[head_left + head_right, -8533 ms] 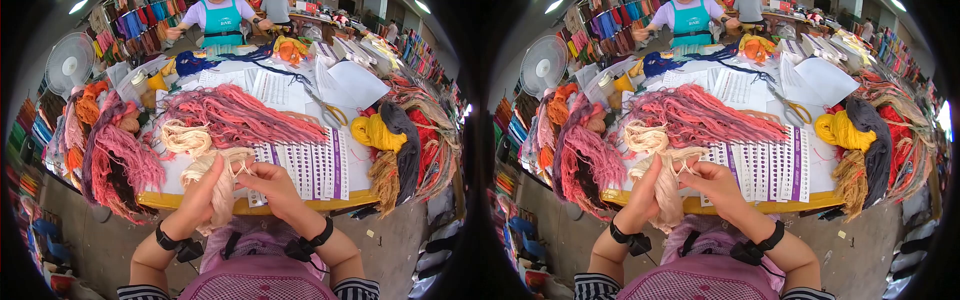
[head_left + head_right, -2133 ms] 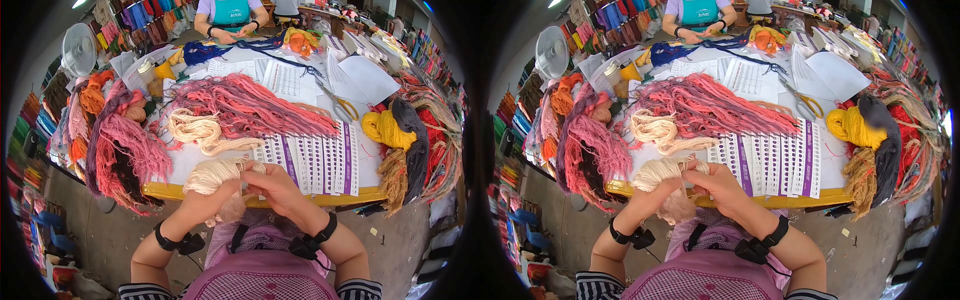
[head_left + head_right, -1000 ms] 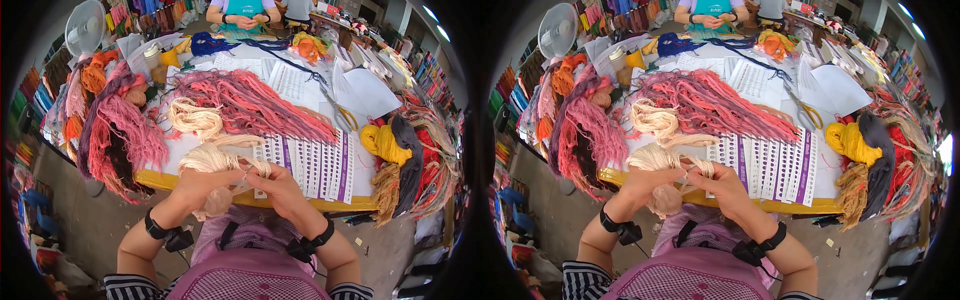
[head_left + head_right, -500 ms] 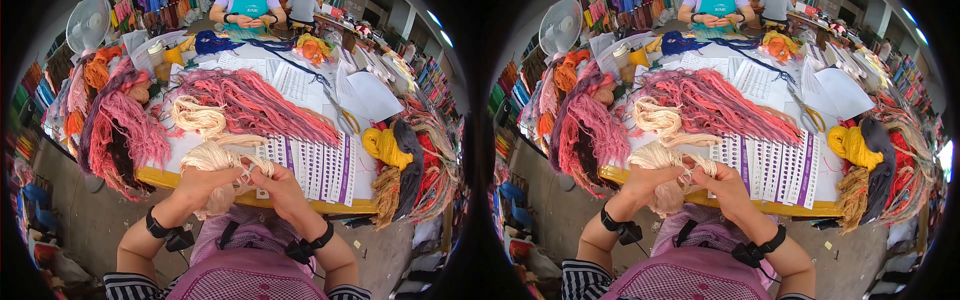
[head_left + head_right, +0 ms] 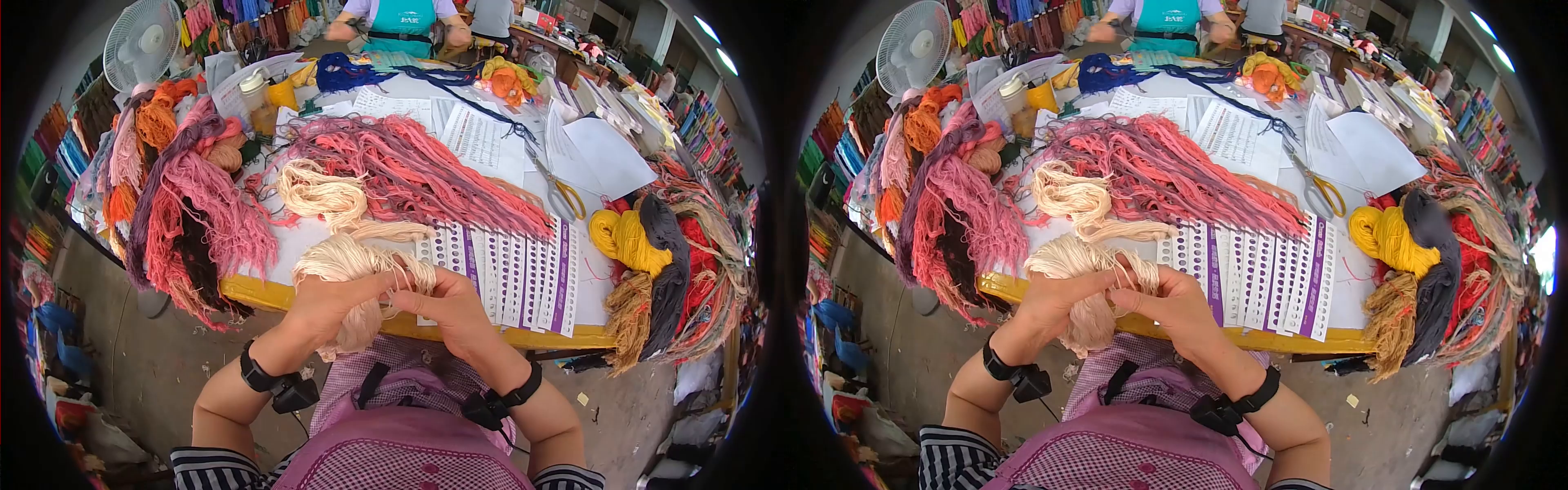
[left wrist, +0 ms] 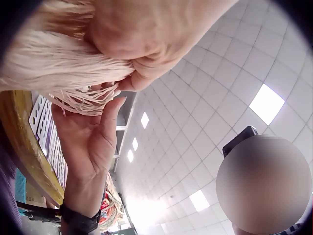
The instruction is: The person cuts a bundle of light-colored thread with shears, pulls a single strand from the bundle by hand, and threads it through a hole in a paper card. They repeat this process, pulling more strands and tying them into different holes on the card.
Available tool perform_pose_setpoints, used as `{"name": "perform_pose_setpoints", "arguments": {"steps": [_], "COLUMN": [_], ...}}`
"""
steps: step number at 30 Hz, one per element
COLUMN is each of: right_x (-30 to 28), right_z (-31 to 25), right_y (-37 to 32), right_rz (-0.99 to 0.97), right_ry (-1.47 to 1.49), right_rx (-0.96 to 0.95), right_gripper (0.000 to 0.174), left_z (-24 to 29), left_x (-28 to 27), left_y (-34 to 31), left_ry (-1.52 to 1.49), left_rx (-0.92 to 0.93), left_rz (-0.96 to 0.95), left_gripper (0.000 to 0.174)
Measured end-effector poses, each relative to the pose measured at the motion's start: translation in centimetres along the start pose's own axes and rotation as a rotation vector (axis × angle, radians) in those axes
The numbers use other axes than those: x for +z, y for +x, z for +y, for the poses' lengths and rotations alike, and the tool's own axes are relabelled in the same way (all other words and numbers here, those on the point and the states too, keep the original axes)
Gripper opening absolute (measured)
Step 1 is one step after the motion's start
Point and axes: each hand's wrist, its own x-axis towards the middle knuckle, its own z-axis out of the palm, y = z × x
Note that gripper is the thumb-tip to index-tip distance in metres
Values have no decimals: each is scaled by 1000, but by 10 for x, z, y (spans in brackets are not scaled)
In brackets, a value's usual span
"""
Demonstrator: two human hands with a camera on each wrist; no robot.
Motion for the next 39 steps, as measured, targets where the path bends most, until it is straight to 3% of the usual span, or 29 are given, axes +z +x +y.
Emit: {"name": "perform_pose_setpoints", "arguments": {"steps": [6, 10, 12, 13, 15, 17, 18, 19, 20, 22, 24, 26, 30, 31, 33, 35, 37, 39], "right_x": [0, 0, 2, 5, 1, -20, -28, -37, -48, -82, -123, -145, -185, -207, -230, -247, -257, -283], "right_z": [3, 5, 5, 3, 2, 2, -16, -33, -49, -79, -107, -143, -205, -218, -248, -268, -286, -310], "right_y": [3, 1, 2, 2, 0, -9, -20, -32, -43, -57, -67, -76, -81, -80, -88, -94, -97, -106], "right_rz": [51, 76, 84, 83, 89, -374, -307, -117, 75, 197, 265, 358, 553, 677, 853, 928, 1030, 1140], "right_ry": [-90, -33, -37, 115, 257, 599, 387, 63, -259, -497, -423, -489, -464, -550, -632, -800, -840, -875], "right_rx": [2, -54, -81, -67, -57, 53, 144, 183, 220, 156, 124, 26, -160, -259, -320, -436, -477, -533], "right_gripper": [23, 20, 19, 19, 19, 23, 22, 23, 24, 22, 19, 15, 13, 13, 17, 15, 15, 17], "left_z": [-5, -6, -1, 3, 12, 26, 38, 50, 58, 69, 72, 74, 81, 84, 94, 117, 136, 157], "left_x": [-5, -7, -2, -3, -13, -43, -69, -99, -130, -194, -261, -284, -359, -385, -392, -373, -358, -324], "left_y": [-1, -1, -4, -4, -1, 2, 4, 5, 2, -4, -15, -30, -42, -41, -40, -29, -13, 3], "left_ry": [85, 104, 199, 198, -359, -563, -654, -744, -778, -811, -809, -864, -763, -665, -565, -520, -536, -286], "left_rx": [109, 96, 98, 98, -110, 140, 212, 286, 304, 298, 278, 291, 399, 474, 561, 615, 653, 705], "left_rz": [-58, -16, 25, 24, 21, -22, -152, -282, -259, -210, -150, -82, 2, 58, 112, 409, 340, 602], "left_gripper": [28, 32, 23, 23, 22, 31, 30, 30, 31, 32, 31, 30, 30, 31, 32, 34, 34, 33]}}
